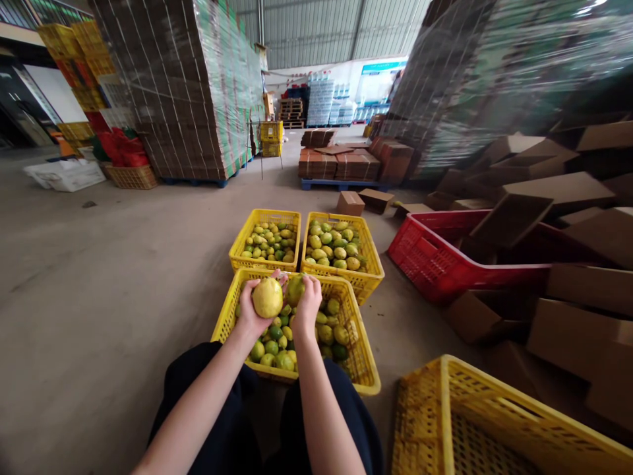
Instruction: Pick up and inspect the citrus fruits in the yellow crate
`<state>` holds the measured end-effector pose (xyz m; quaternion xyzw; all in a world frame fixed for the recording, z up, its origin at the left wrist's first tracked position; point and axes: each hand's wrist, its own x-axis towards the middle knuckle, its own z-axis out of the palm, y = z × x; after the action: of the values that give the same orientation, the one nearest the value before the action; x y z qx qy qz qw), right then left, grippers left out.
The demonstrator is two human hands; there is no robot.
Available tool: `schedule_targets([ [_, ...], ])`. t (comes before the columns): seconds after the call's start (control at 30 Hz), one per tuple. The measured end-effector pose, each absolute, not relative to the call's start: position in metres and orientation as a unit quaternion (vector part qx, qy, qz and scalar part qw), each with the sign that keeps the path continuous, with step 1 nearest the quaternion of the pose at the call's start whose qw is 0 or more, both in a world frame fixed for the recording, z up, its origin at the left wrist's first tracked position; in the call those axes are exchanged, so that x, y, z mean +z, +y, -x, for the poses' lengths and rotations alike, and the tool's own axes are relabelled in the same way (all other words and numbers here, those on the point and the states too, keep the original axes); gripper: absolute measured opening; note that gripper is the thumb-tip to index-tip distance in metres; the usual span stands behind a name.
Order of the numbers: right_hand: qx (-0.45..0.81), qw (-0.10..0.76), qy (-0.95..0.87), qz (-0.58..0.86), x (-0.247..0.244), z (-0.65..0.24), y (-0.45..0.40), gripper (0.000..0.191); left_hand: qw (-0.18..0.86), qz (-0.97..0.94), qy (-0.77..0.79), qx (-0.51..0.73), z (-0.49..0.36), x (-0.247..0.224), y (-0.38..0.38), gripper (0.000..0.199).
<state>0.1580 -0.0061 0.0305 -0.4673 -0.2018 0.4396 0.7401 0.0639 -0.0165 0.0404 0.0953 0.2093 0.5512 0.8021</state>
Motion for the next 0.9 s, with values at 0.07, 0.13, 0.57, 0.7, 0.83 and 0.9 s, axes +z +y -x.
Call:
schedule_targets([
  [0.07,0.382,0.720,-0.270,0.512,0.033,-0.153,-0.008,0.012,0.801,-0.111,0.210,0.549,-0.068,0.037,-0.017,0.041],
  [0.13,0.396,0.685,-0.342,0.507,0.035,-0.149,-0.010,0.019,0.794,-0.119,0.209,0.558,-0.071,0.035,-0.017,0.039],
  [0.57,0.359,0.572,-0.599,0.430,0.047,-0.150,-0.027,0.026,0.763,-0.068,0.244,0.595,-0.071,0.019,-0.008,0.010],
  [0.7,0.341,0.629,-0.554,0.426,0.047,-0.141,-0.033,0.027,0.761,-0.077,0.231,0.602,-0.073,0.017,-0.003,0.014],
  [0.83,0.293,0.620,-0.590,0.427,0.047,-0.133,-0.041,0.024,0.752,-0.083,0.236,0.610,-0.072,0.017,-0.003,0.017],
  [0.9,0.262,0.640,-0.590,0.417,0.047,-0.130,-0.044,0.024,0.755,-0.088,0.253,0.598,-0.071,0.018,-0.005,0.021],
])
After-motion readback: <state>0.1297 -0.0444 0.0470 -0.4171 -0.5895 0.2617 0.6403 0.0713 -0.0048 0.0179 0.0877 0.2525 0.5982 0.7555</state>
